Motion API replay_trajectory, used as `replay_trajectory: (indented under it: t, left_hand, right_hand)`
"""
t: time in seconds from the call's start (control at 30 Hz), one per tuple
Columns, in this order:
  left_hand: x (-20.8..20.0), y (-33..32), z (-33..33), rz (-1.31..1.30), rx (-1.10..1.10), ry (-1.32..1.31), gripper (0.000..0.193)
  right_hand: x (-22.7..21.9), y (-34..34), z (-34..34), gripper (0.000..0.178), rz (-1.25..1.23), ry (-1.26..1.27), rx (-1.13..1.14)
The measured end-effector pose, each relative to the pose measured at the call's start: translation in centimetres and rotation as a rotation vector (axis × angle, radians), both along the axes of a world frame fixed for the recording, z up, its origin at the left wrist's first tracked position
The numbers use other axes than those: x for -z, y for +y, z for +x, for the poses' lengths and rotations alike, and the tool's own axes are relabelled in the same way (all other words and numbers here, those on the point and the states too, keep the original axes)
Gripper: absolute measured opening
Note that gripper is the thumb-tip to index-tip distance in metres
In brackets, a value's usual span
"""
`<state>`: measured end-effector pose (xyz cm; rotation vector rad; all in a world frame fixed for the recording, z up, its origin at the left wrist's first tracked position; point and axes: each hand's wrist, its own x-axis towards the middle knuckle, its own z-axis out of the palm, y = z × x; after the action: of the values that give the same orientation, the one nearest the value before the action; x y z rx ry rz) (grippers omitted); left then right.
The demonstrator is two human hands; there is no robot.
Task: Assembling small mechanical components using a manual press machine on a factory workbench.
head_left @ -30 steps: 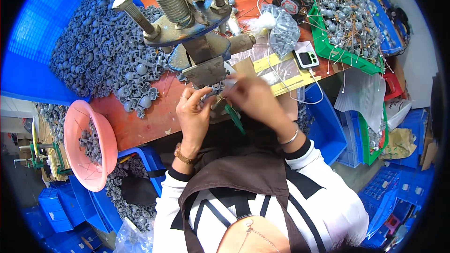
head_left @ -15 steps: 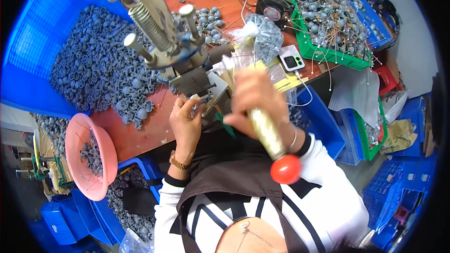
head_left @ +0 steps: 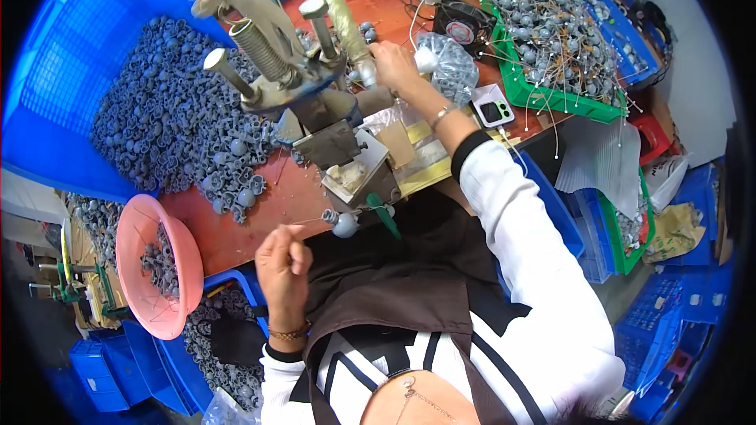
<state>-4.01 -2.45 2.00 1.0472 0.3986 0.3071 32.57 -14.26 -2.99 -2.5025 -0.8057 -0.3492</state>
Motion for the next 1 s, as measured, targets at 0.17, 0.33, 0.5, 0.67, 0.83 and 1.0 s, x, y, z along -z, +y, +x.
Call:
replay_trajectory:
  t: [0.17, 0.33, 0.5, 0.67, 0.83, 1.0]
  left_hand:
    - [-2.4, 1.7, -0.3, 0.226, 0.038, 0.012, 0.026]
    - [-4.8, -1.1, 1.4, 0.236, 0.678, -0.075, 0.021]
    - [-3.8, -2.2, 0.9, -0.020, 0.386, -0.491, 0.023]
    - [-6.8, 7.2, -2.6, -0.227, -0.171, -0.702, 0.025]
    - [-6.9, 19.9, -5.9, 0.456, -0.971, -0.509, 0.031]
    - [-1.9, 15.6, -1.8, 1.658, -0.841, 0.330, 0.028]
  right_hand:
    - [-0.2, 1.6, -0.7, 0.033, -0.146, 0.177, 0.011]
    - [3.9, 1.0, 0.3, 0.026, 0.116, 0.221, -0.409]
    - [1.8, -1.6, -2.4, 0.030, 0.237, 0.123, -0.635]
    - [-5.1, -4.0, -3.9, 0.030, 0.398, 0.177, -0.308]
    - [-7.1, -5.2, -3.3, 0.028, 0.457, 0.295, -0.321]
    - [-6.3, -5.8, -2.4, 0.028, 0.418, -0.015, -0.194]
